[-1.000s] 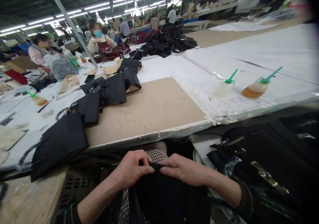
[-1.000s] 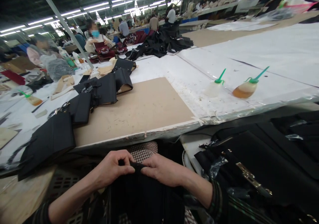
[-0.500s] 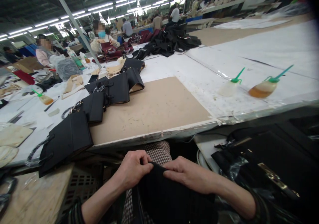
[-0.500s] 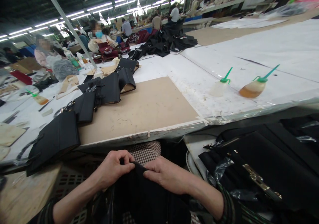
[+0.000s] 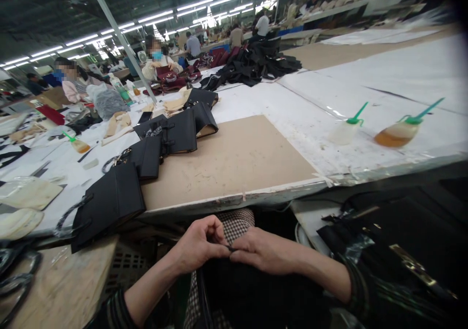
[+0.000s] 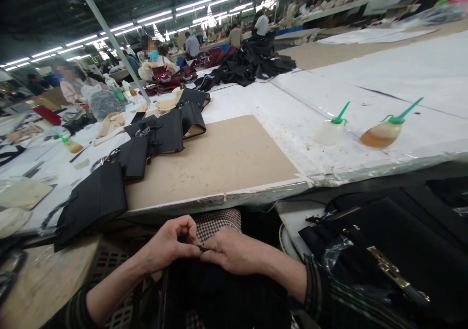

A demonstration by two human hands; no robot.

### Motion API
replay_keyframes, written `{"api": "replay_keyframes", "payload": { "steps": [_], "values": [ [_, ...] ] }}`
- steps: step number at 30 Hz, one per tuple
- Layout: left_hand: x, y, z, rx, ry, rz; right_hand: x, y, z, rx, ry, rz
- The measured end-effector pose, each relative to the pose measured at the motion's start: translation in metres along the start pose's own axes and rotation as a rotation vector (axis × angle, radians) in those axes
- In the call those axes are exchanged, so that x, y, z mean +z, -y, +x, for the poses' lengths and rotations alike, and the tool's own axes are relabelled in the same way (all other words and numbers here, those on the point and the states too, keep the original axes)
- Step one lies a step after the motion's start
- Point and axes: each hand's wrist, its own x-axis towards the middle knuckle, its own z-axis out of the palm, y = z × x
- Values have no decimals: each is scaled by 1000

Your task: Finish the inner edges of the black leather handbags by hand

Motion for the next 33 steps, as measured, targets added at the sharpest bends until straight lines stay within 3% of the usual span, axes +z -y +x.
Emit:
{"api": "replay_keyframes", "payload": {
  "steps": [9, 18, 24, 28, 33],
  "values": [
    [-45, -21, -19, -221, 198, 527, -14, -3, -14, 9, 111, 307],
    [-31, -22, -31, -220, 132, 458, -4, -1, 10, 9, 12, 141],
    [-22, -12, -37, -185, 101, 381, 0, -12, 1, -17, 53, 269],
    [-20, -2, -33, -151, 17, 456, 2, -12, 0, 29, 27, 308],
    [-17, -19, -38, -45, 39, 737, 2, 8, 4, -35, -39, 166]
  ]
}}
